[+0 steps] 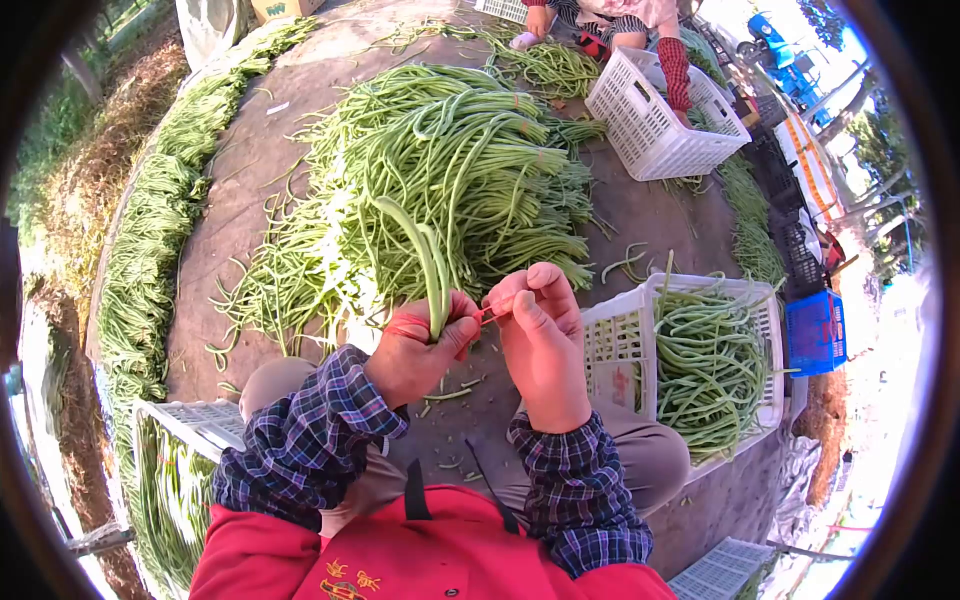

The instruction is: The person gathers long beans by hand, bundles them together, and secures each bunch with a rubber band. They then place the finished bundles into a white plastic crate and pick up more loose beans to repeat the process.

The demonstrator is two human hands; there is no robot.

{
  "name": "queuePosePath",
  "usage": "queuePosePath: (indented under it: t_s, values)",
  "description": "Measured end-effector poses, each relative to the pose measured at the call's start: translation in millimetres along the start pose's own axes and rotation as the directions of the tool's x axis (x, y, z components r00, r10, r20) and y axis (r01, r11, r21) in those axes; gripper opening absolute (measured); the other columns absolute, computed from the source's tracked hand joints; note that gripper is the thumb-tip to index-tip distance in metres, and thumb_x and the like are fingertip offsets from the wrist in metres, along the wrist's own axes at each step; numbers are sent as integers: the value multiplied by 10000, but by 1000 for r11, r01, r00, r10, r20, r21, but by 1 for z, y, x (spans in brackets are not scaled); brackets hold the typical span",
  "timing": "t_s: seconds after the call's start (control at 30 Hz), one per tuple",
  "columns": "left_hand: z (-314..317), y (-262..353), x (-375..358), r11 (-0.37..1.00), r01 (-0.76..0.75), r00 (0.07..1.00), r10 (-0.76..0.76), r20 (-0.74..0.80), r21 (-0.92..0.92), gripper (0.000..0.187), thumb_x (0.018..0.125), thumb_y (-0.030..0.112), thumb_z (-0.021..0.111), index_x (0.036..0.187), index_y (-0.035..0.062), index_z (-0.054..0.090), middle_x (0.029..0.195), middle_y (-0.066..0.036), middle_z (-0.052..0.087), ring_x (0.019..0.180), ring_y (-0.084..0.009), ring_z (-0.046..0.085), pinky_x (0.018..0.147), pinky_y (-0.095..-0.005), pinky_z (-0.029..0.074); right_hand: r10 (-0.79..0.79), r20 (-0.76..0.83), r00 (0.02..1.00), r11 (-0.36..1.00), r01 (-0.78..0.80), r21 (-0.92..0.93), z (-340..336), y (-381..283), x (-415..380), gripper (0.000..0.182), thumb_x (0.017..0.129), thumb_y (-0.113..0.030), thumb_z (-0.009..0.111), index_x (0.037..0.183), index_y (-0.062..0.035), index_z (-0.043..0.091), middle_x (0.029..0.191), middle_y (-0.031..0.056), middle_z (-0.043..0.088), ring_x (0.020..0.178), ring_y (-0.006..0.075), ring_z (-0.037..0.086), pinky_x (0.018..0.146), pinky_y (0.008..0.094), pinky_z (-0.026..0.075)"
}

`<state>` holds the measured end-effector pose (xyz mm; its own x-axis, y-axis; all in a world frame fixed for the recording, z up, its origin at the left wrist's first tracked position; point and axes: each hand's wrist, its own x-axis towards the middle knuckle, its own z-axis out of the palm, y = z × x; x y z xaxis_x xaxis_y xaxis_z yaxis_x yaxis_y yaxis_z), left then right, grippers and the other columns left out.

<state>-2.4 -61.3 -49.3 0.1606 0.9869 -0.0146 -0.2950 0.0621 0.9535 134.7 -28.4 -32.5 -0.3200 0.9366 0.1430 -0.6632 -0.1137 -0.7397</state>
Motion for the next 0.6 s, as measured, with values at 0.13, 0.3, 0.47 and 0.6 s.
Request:
queuePosePath:
  t_s: [0.13, 0.3, 0.47, 0.6]
  values:
    - [-3, 9, 1, 986, 83, 993, -94, -77, -143, 50, 879, 112, 499, 881, 75, 533, 725, 20, 528, 630, -51, 478, 528, -192, 379, -16, -5, 1000, 997, 16, 77, 6, -2, -3, 137, 844, -83, 542, 954, -113, 467, 789, -3, 480, 749, 120, 459, 765, 304, 373]
    - [-9, 15, 3, 775, 142, 973, -222, -56, -616, 123, 901, 142, 419, 878, 88, 527, 875, -37, 574, 726, -108, 532, 559, -207, 392, 84, 83, 993, 969, -100, 224, 5, 1, -13, 145, 839, -71, 532, 963, -111, 468, 776, -9, 473, 596, 71, 403, 687, 286, 375]
    - [-17, 13, 1, 711, 187, 982, -145, 119, -678, 146, 911, 169, 407, 942, 76, 514, 890, -53, 586, 683, -115, 521, 514, -211, 360, 35, -5, 999, 999, -35, 41, 7, 5, -11, 161, 842, -43, 516, 991, -99, 492, 812, 2, 516, 523, 42, 361, 645, 267, 385]
    - [-21, 20, -5, 763, 307, 952, -236, 197, -569, 264, 932, 239, 374, 1071, 55, 502, 910, -54, 590, 652, -103, 500, 497, -199, 338, -21, -16, 1000, 995, 22, 96, 12, -8, -3, 144, 848, -31, 515, 980, -88, 523, 921, 27, 552, 504, 37, 365, 622, 262, 403]
